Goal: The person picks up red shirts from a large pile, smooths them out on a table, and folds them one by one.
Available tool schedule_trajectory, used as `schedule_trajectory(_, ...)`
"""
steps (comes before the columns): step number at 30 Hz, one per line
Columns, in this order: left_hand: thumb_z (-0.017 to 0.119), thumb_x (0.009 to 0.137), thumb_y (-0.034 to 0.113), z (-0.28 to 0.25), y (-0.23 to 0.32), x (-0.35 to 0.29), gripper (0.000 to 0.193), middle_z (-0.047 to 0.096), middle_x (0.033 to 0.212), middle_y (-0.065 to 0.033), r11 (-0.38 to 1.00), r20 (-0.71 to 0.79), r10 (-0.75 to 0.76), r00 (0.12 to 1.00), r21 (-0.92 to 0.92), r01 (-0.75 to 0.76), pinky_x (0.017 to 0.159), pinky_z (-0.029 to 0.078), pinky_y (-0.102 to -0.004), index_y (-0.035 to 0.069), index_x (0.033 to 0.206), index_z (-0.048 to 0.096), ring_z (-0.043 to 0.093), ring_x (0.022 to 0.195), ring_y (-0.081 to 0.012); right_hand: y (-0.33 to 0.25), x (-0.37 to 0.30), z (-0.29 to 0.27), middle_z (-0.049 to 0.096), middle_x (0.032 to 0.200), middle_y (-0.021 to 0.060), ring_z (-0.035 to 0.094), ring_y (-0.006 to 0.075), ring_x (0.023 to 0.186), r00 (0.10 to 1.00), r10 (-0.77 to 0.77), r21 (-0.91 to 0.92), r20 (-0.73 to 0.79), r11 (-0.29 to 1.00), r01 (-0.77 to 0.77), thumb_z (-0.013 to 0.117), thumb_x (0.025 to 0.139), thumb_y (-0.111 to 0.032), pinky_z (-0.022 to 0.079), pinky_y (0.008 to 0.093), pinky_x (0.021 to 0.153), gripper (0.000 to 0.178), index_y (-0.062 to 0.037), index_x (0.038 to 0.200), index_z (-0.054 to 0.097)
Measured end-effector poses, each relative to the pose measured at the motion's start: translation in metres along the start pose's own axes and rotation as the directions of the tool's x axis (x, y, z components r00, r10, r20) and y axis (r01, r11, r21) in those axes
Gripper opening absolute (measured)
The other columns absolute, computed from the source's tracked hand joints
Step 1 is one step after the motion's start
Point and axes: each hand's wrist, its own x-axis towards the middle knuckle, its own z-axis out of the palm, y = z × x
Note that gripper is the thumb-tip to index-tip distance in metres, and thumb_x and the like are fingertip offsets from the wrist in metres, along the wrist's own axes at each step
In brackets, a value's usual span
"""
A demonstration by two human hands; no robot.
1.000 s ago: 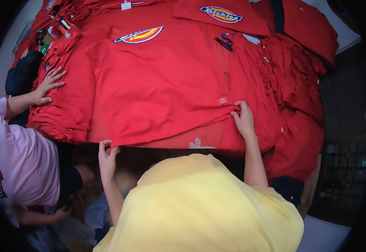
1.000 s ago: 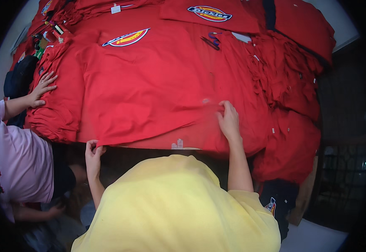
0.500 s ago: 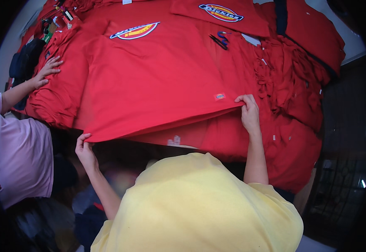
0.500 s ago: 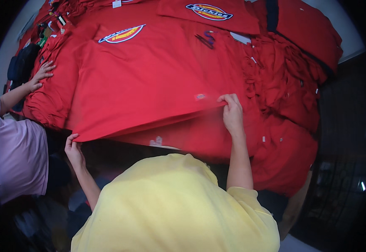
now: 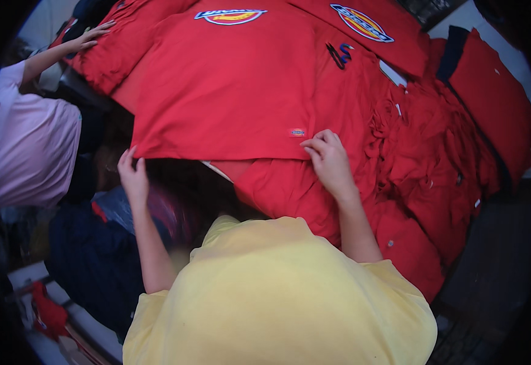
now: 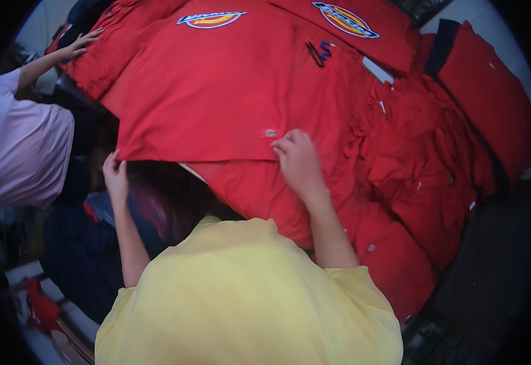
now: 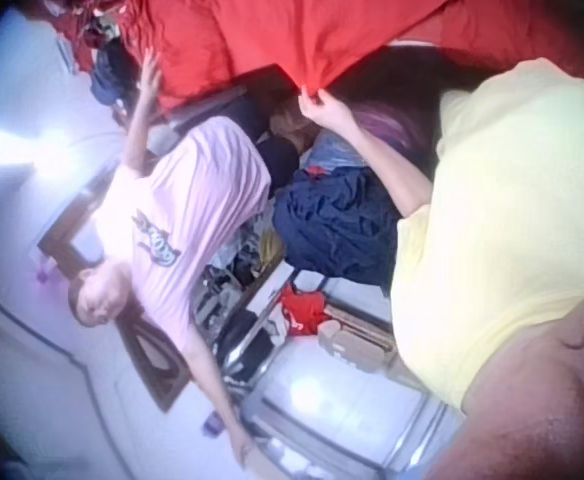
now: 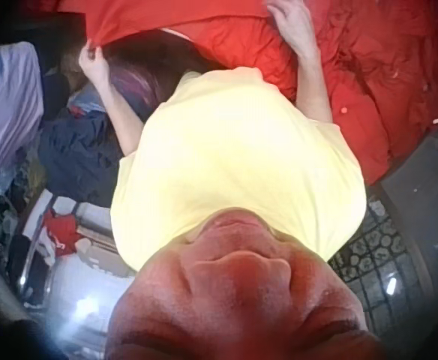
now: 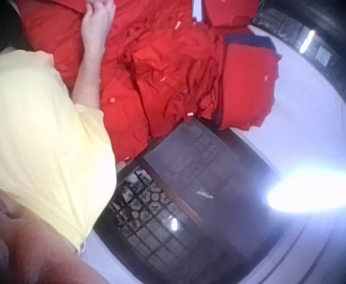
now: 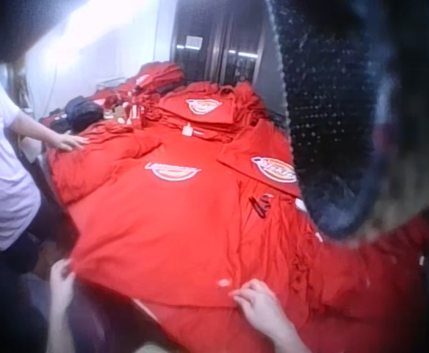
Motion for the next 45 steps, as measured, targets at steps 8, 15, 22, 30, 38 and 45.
schedule_trajectory(8,0.063,0.085,0.013,0.077,0.205,-0.085,0.037,0.054,0.131,-0.0130,0.828,0.357,0.561,0.747,-0.231,-0.512,0.108,0.035,-0.0436,0.005,0.121,0.060,0.046,0.127,-0.0321,-0.005,-0.003,0.041,0.058,0.090,0.0042,0.054,0.0250,0.086,0.985,-0.163,-0.158,-0.056,0.976,0.153,0.068,0.080,-0.013,0.042,0.0393,0.074,0.006,-0.0118,0.086,0.066)
schedule_trajectory(15,0.063,0.087,0.020,0.110,0.194,-0.113,0.044,0.051,0.137,-0.0097,0.750,0.390,0.656,0.646,-0.236,-0.618,0.111,0.031,-0.0486,0.008,0.129,0.056,0.044,0.131,-0.0292,0.012,0.000,0.054,0.062,0.087,0.0085,0.060,0.0229,0.084,0.999,0.030,0.161,0.012,0.986,-0.032,0.067,0.082,-0.009,0.043,0.0328,0.073,0.008,-0.0051,0.088,0.064)
schedule_trajectory(22,0.061,0.089,0.024,0.110,0.191,-0.112,0.039,0.051,0.137,-0.0082,0.749,0.383,0.657,0.650,-0.229,-0.622,0.111,0.031,-0.0474,0.013,0.126,0.059,0.044,0.131,-0.0264,0.046,0.005,0.040,0.060,0.079,0.0040,0.055,0.0110,0.073,0.964,0.239,0.601,0.115,0.756,-0.258,0.060,0.092,-0.020,0.044,0.0279,0.069,0.019,-0.0014,0.092,0.062)
schedule_trajectory(30,0.063,0.088,0.020,0.112,0.190,-0.113,0.036,0.052,0.137,-0.0095,0.767,0.380,0.641,0.666,-0.282,-0.577,0.112,0.029,-0.0488,0.012,0.123,0.062,0.043,0.132,-0.0284,0.028,-0.003,-0.004,0.055,0.071,-0.0003,0.050,0.0078,0.067,0.960,0.174,0.935,0.220,0.244,-0.258,0.057,0.095,-0.025,0.041,0.0272,0.061,0.025,-0.0026,0.085,0.061)
schedule_trajectory(38,0.059,0.090,0.009,0.077,0.163,-0.074,0.014,0.067,0.096,-0.0142,0.883,0.107,0.233,0.966,-0.439,-0.165,0.082,0.050,-0.0346,0.002,0.098,0.068,0.063,0.093,-0.0282,0.023,-0.004,-0.047,0.058,0.070,0.0071,0.056,0.0176,0.067,0.878,0.247,0.373,0.411,0.833,-0.409,0.060,0.092,-0.036,0.043,0.0308,0.063,0.039,-0.0008,0.075,0.061)
schedule_trajectory(45,0.057,0.095,0.026,0.078,-0.038,0.051,0.041,0.061,0.115,-0.0126,0.830,-0.088,-0.493,0.866,-0.347,0.437,0.091,0.046,-0.0314,-0.003,0.124,0.055,0.060,0.103,-0.0205,0.027,0.010,0.004,0.057,0.076,0.0136,0.055,0.0243,0.069,0.964,0.265,-0.102,0.005,0.960,-0.263,0.067,0.086,-0.030,0.044,0.0369,0.066,0.032,0.0006,0.086,0.058)
